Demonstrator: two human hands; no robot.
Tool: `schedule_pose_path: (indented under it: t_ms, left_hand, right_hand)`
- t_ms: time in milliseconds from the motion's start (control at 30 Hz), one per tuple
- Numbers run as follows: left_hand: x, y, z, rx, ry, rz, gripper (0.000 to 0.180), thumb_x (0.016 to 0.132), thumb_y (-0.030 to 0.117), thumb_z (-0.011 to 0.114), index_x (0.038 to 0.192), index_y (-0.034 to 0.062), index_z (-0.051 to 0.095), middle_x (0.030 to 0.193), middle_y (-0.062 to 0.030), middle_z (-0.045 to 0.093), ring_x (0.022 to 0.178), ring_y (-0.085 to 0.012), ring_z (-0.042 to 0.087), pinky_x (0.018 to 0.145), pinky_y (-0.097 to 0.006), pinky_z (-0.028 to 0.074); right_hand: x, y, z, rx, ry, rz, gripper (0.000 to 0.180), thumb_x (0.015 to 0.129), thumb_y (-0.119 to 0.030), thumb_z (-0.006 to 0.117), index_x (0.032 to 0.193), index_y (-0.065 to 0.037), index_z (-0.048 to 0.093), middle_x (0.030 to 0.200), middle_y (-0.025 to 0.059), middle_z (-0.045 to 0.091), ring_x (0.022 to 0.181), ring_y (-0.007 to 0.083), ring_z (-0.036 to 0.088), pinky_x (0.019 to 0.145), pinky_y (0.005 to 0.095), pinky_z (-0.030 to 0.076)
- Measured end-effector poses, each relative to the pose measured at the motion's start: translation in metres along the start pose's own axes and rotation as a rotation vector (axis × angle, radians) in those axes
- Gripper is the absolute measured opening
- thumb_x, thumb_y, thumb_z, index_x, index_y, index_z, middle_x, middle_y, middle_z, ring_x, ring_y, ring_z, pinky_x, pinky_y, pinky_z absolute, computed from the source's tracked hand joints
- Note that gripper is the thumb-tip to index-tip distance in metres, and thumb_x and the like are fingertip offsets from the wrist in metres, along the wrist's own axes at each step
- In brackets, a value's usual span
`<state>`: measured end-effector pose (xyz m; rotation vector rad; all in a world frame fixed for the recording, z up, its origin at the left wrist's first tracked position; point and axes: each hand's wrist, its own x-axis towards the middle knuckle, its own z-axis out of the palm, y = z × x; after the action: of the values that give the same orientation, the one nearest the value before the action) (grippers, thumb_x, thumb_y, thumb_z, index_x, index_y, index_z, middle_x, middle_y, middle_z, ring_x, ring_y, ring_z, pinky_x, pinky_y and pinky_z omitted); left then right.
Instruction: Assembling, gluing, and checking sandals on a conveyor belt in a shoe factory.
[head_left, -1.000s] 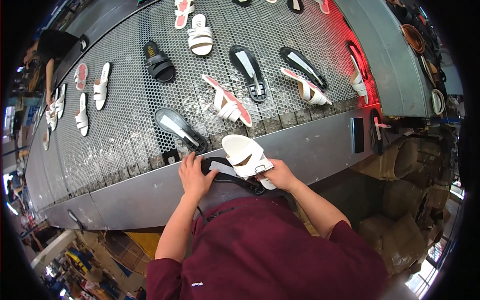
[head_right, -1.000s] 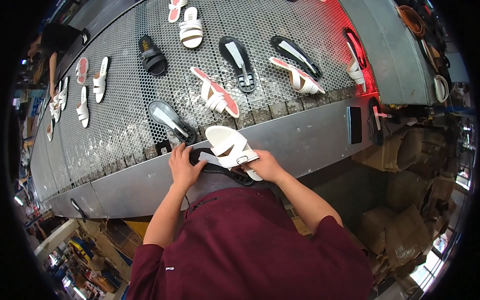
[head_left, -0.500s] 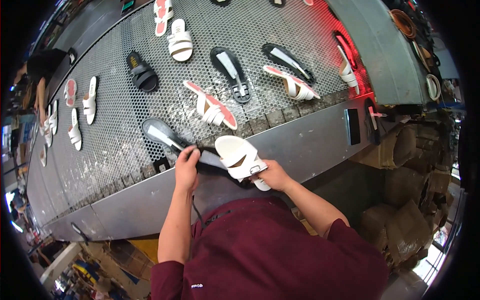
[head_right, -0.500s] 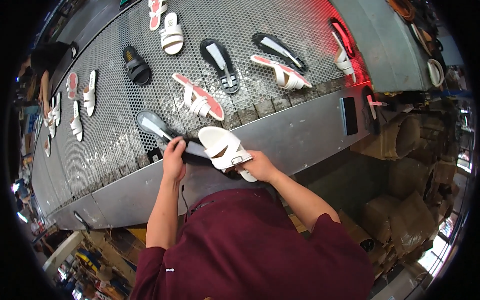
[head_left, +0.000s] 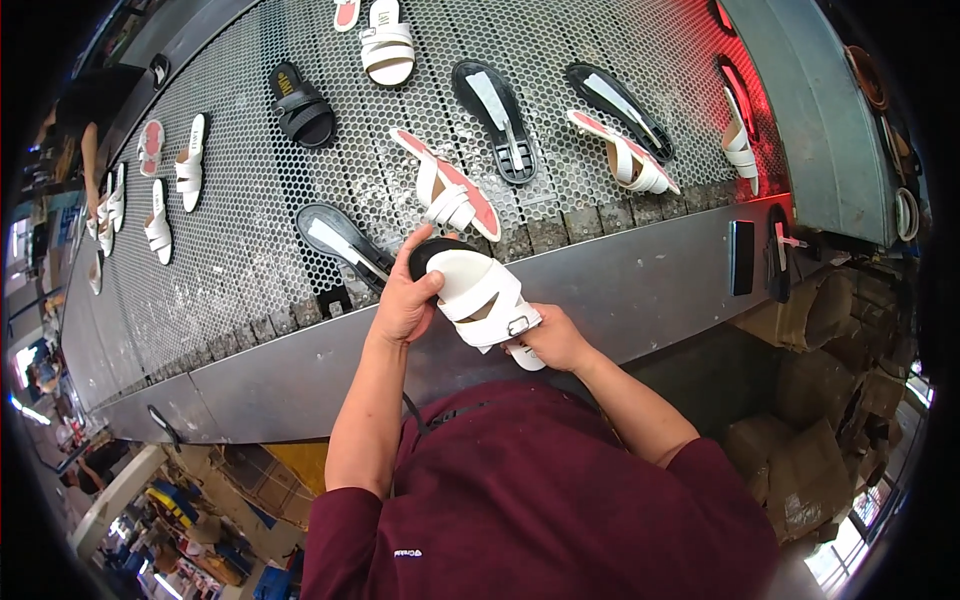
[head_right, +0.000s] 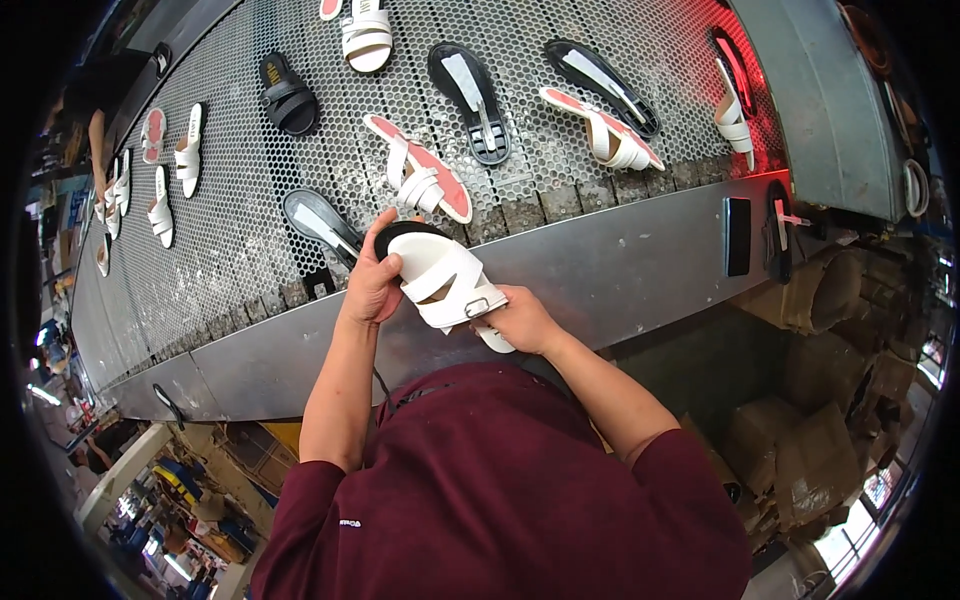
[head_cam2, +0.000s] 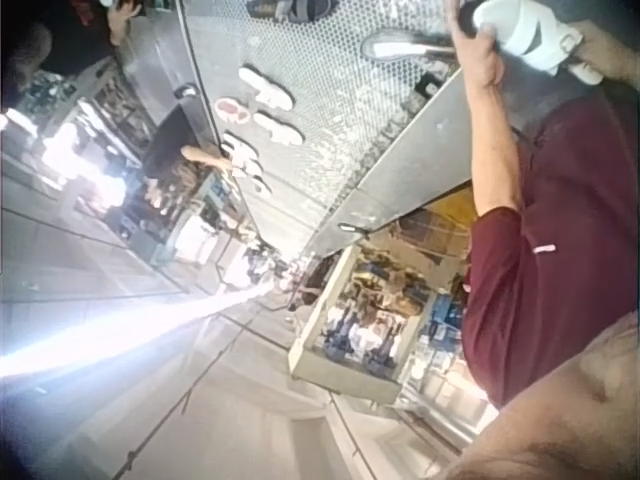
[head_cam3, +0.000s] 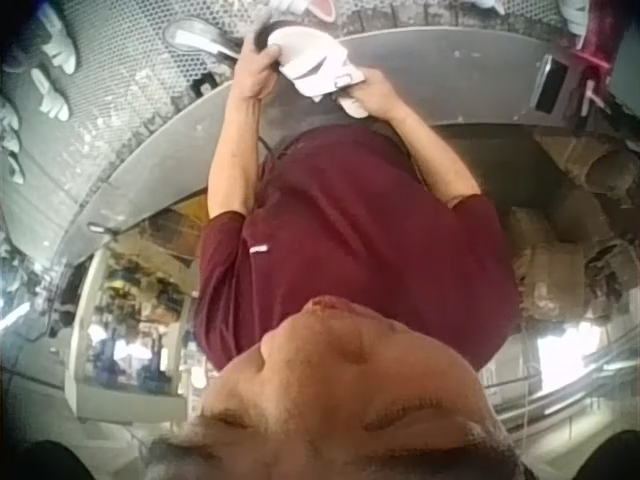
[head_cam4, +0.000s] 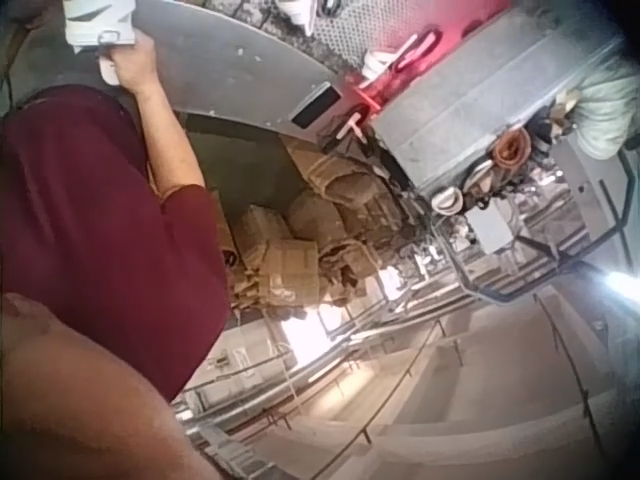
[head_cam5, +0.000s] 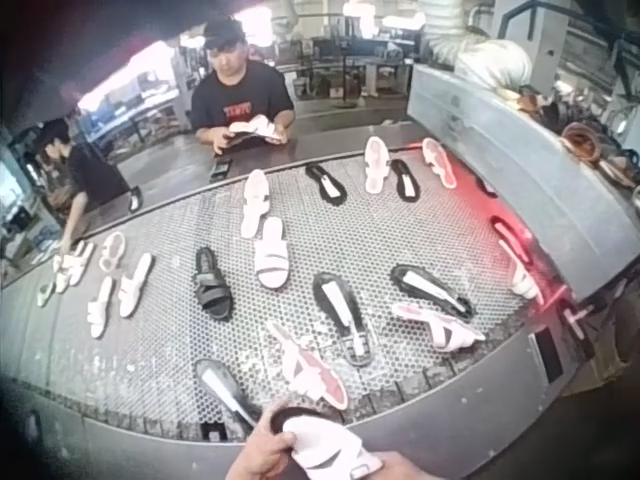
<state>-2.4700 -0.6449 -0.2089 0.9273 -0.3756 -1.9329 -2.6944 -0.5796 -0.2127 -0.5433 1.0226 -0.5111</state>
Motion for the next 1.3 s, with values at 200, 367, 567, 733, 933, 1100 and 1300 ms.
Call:
schedule_pose_path:
  t_ms: [200, 367, 567, 733, 933, 1100, 1300]
  left_hand:
    - [0.001, -0.002, 0.009, 0.063, 0.05, -0.037, 0.063, 0.079, 0.01, 0.074, 0.132, 0.0098, 0.039, 0.129, -0.0164, 0.054, 0.113, -0.0282, 0.057, 0.096, -0.042, 0.048]
    - [0.002, -0.003, 0.02, 0.074, 0.084, -0.074, 0.052, 0.084, 0.007, 0.067, 0.128, 0.0101, 0.041, 0.126, -0.0162, 0.055, 0.11, -0.0281, 0.058, 0.094, -0.041, 0.05]
    - [0.005, -0.006, 0.028, 0.067, 0.119, -0.094, 0.039, 0.089, 0.0, 0.058, 0.124, 0.009, 0.043, 0.121, -0.0145, 0.057, 0.109, -0.0265, 0.059, 0.092, -0.041, 0.051]
    - [0.007, -0.011, 0.029, 0.068, 0.109, -0.082, 0.037, 0.09, 0.001, 0.057, 0.123, 0.0089, 0.044, 0.12, -0.0143, 0.058, 0.107, -0.0254, 0.059, 0.092, -0.04, 0.05]
    - [0.009, -0.017, 0.033, 0.056, 0.119, -0.072, 0.035, 0.09, 0.002, 0.058, 0.122, 0.008, 0.044, 0.114, -0.013, 0.061, 0.102, -0.0227, 0.061, 0.089, -0.037, 0.051]
    - [0.008, -0.019, 0.037, 0.07, 0.157, -0.071, 0.035, 0.09, 0.002, 0.058, 0.122, 0.007, 0.045, 0.11, -0.0121, 0.062, 0.096, -0.0203, 0.062, 0.084, -0.035, 0.053]
    - [0.005, -0.021, 0.042, 0.143, 0.226, -0.054, 0.037, 0.09, 0.001, 0.058, 0.125, 0.0049, 0.045, 0.105, -0.0109, 0.063, 0.091, -0.0175, 0.063, 0.082, -0.032, 0.053]
  right_hand:
    - [0.004, -0.007, 0.001, -0.115, 0.007, 0.023, 0.009, 0.085, 0.0, 0.056, 0.09, -0.001, 0.064, 0.078, 0.0044, 0.065, 0.07, 0.0108, 0.06, 0.065, 0.0268, 0.048]
    - [0.003, -0.01, -0.003, -0.081, -0.013, 0.024, 0.008, 0.086, -0.002, 0.057, 0.09, -0.001, 0.064, 0.078, 0.0043, 0.065, 0.07, 0.0114, 0.06, 0.065, 0.0274, 0.048]
    - [0.004, -0.006, -0.014, -0.108, -0.023, 0.049, 0.015, 0.085, -0.007, 0.064, 0.099, -0.001, 0.066, 0.085, 0.0036, 0.067, 0.074, 0.0102, 0.061, 0.067, 0.0269, 0.048]
    - [0.002, -0.008, -0.018, -0.092, -0.032, 0.033, 0.015, 0.085, -0.008, 0.063, 0.098, -0.001, 0.066, 0.084, 0.0039, 0.067, 0.073, 0.0107, 0.061, 0.067, 0.027, 0.048]
    - [0.002, -0.008, -0.024, -0.112, -0.041, 0.062, 0.016, 0.086, -0.01, 0.062, 0.099, -0.001, 0.066, 0.083, 0.0048, 0.067, 0.073, 0.0112, 0.061, 0.067, 0.028, 0.048]
    - [0.001, -0.01, -0.028, -0.147, -0.051, 0.043, 0.018, 0.085, -0.01, 0.063, 0.1, -0.001, 0.066, 0.085, 0.0053, 0.068, 0.075, 0.0116, 0.061, 0.069, 0.0286, 0.048]
    - [-0.004, -0.02, -0.027, -0.255, -0.027, 0.016, 0.021, 0.084, -0.012, 0.065, 0.102, -0.001, 0.067, 0.091, 0.0059, 0.069, 0.08, 0.0113, 0.061, 0.073, 0.0291, 0.048]
